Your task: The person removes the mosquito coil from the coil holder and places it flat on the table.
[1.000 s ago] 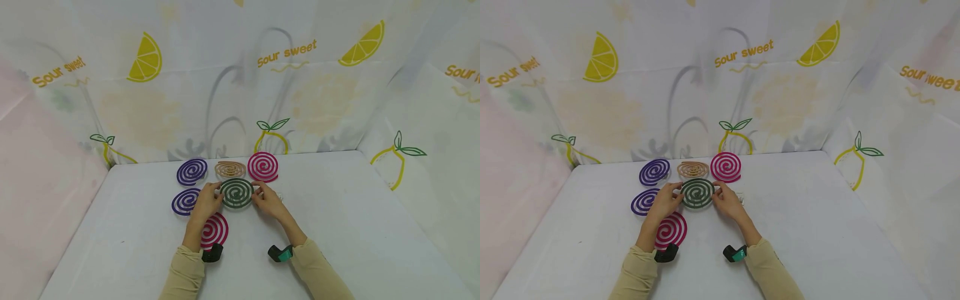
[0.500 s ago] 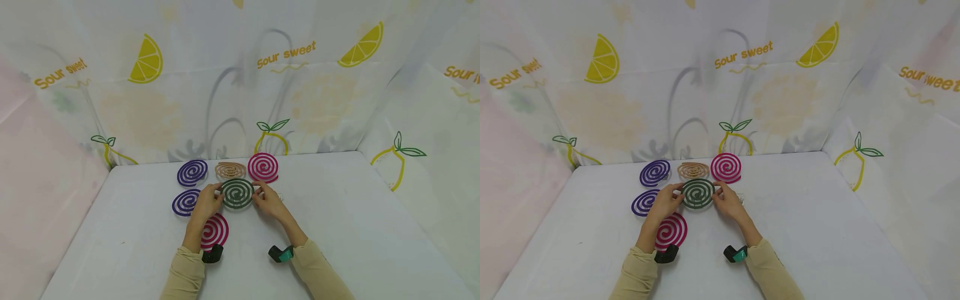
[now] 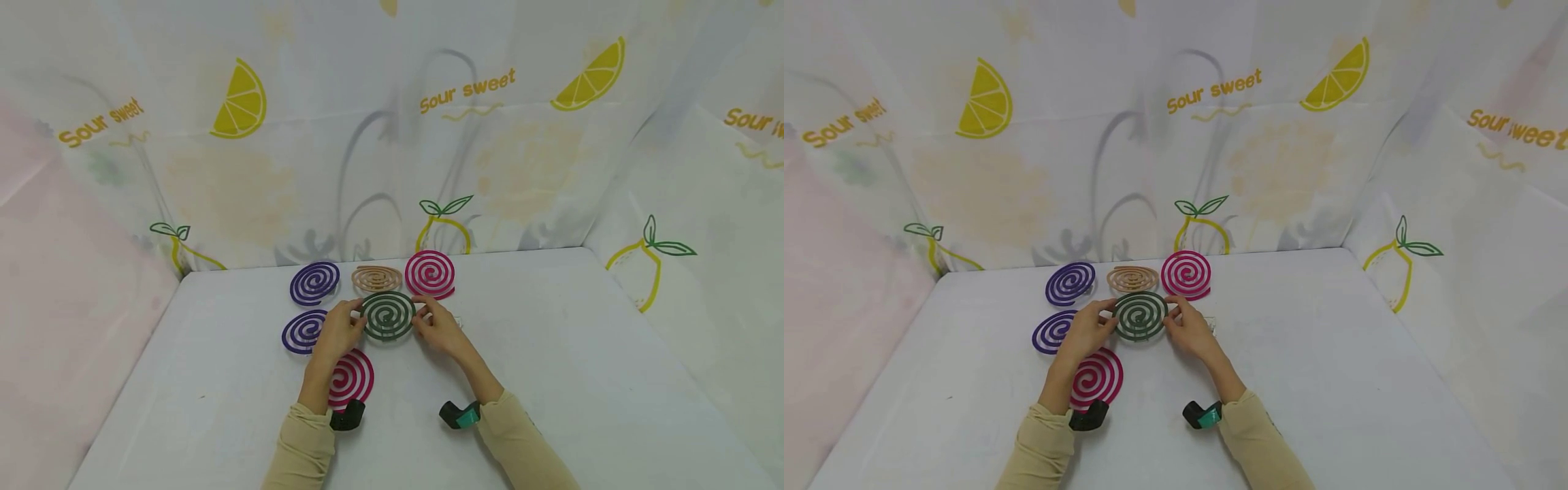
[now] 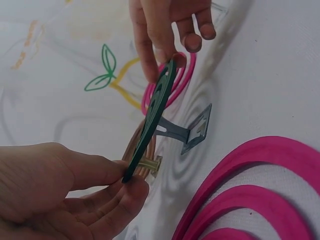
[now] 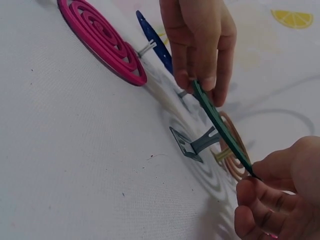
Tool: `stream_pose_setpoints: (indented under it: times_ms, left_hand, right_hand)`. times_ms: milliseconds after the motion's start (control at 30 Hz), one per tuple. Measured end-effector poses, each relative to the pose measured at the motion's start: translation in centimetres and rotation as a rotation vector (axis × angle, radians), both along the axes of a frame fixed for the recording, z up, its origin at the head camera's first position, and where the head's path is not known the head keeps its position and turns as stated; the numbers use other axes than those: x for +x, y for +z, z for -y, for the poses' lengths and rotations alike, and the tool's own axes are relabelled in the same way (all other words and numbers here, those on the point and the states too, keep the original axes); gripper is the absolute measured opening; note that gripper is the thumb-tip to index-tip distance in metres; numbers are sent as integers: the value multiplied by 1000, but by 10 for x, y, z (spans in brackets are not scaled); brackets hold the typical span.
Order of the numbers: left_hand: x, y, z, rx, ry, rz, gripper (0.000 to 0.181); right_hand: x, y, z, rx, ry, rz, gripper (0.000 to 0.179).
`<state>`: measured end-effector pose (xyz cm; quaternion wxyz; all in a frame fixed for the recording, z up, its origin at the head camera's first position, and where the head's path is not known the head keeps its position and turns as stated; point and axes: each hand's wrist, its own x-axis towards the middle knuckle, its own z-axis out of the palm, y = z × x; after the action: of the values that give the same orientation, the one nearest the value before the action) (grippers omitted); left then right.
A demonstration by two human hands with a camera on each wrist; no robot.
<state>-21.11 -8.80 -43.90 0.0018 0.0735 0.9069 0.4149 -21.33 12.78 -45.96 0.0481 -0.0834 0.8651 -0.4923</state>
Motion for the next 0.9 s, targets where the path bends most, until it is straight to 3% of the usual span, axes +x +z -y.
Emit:
stream_pose_setpoints:
  times_ms: [900]
  left_hand:
    - [2, 5, 2, 67, -16, 66, 45]
  right_hand:
    - [2, 6, -2, -64, 24, 21, 47]
